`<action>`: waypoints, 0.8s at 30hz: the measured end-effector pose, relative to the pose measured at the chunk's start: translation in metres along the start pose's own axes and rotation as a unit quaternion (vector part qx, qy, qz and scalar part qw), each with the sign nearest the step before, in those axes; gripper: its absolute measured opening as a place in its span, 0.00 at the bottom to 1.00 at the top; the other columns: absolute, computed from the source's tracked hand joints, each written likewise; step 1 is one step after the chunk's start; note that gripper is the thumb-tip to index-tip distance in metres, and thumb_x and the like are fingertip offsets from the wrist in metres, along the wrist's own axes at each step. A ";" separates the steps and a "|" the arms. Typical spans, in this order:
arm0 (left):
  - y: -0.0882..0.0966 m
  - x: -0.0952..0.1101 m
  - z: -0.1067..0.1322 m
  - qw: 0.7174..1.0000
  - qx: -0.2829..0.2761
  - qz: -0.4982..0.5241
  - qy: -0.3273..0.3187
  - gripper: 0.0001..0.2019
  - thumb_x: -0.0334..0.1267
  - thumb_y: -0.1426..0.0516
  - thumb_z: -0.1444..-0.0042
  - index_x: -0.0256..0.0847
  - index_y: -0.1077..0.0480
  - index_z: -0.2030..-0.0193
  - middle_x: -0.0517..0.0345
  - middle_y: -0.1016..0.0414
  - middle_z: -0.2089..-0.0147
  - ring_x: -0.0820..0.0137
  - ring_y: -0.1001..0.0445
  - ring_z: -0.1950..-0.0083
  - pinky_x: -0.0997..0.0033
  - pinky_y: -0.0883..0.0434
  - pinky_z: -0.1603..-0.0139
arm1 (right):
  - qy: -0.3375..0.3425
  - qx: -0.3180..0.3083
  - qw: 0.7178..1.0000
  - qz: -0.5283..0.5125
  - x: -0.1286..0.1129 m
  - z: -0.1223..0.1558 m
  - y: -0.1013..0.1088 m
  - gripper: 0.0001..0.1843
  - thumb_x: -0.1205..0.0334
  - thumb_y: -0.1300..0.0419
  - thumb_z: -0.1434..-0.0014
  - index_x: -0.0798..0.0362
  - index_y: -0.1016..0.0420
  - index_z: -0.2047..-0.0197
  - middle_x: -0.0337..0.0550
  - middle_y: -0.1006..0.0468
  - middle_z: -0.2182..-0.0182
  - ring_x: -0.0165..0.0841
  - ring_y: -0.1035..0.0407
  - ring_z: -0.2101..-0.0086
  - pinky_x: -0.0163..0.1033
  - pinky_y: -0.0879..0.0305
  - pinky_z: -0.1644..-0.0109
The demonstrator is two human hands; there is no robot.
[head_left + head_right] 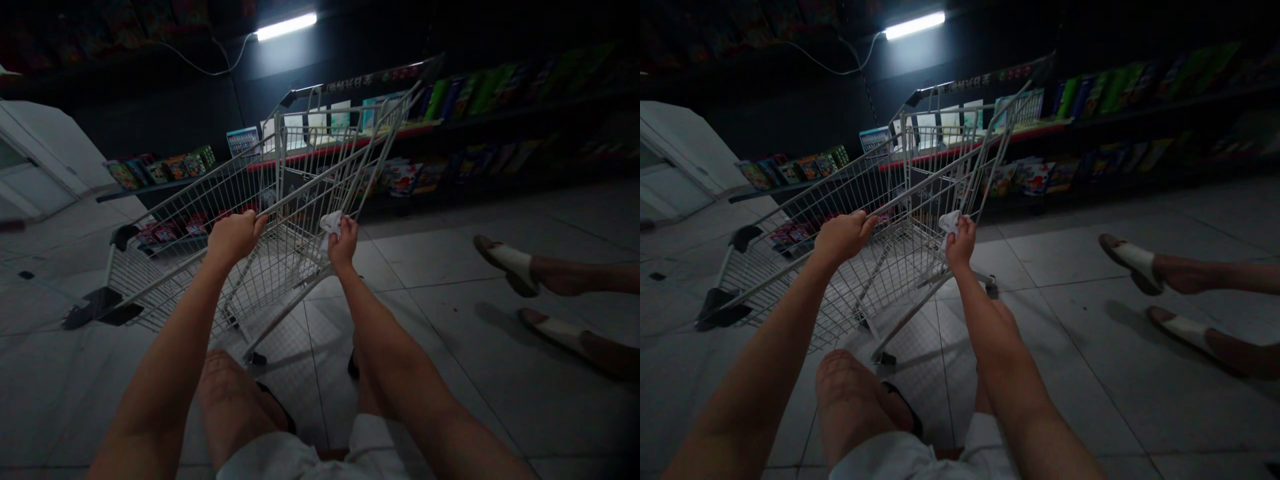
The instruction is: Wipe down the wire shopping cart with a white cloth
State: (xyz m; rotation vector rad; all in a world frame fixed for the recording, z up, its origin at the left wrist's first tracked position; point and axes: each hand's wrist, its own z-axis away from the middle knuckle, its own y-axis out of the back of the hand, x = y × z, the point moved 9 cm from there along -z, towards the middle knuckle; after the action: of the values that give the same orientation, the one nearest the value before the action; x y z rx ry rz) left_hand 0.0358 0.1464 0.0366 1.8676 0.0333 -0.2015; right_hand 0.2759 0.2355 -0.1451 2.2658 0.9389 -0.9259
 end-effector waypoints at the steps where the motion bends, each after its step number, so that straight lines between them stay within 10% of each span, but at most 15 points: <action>1: 0.000 0.001 0.000 1.000 0.000 -0.001 0.000 0.32 0.57 0.65 0.33 0.39 0.27 0.52 0.39 0.20 0.58 0.52 0.21 0.58 0.55 0.29 0.59 | -0.009 -0.019 1.000 0.003 0.000 -0.001 -0.008 0.30 0.68 0.49 0.50 0.61 0.34 0.42 0.58 0.37 0.45 0.43 0.40 0.43 0.53 0.43 0.33; 15: 0.003 0.009 -0.001 1.000 0.003 -0.020 0.013 0.32 0.56 0.65 0.33 0.38 0.27 0.51 0.38 0.20 0.57 0.51 0.21 0.56 0.55 0.29 0.57 | 0.036 -0.131 0.985 -0.103 -0.078 0.161 -0.076 0.24 0.67 0.47 0.45 0.54 0.33 0.44 0.52 0.34 0.49 0.39 0.38 0.45 0.49 0.36 0.38; 20: 0.002 0.008 0.001 1.000 -0.009 -0.008 0.017 0.31 0.56 0.65 0.33 0.38 0.28 0.51 0.39 0.20 0.56 0.53 0.21 0.56 0.56 0.29 0.57 | -0.038 -0.181 0.973 -0.138 -0.037 0.217 -0.078 0.20 0.71 0.47 0.53 0.54 0.25 0.56 0.48 0.27 0.58 0.36 0.32 0.55 0.43 0.30 0.46; 24: 0.003 0.009 0.001 1.000 0.002 -0.009 0.013 0.31 0.56 0.64 0.33 0.37 0.27 0.52 0.39 0.20 0.57 0.53 0.21 0.57 0.56 0.29 0.58 | -0.119 -0.095 0.982 -0.109 0.011 0.198 -0.059 0.18 0.68 0.49 0.53 0.55 0.27 0.59 0.46 0.28 0.63 0.37 0.33 0.59 0.47 0.31 0.49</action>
State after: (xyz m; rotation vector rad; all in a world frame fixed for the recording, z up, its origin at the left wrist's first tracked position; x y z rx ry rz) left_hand 0.0447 0.1440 0.0380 1.8751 0.0683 -0.1893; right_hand 0.1596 0.1456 -0.2908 1.8723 1.1284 -1.1192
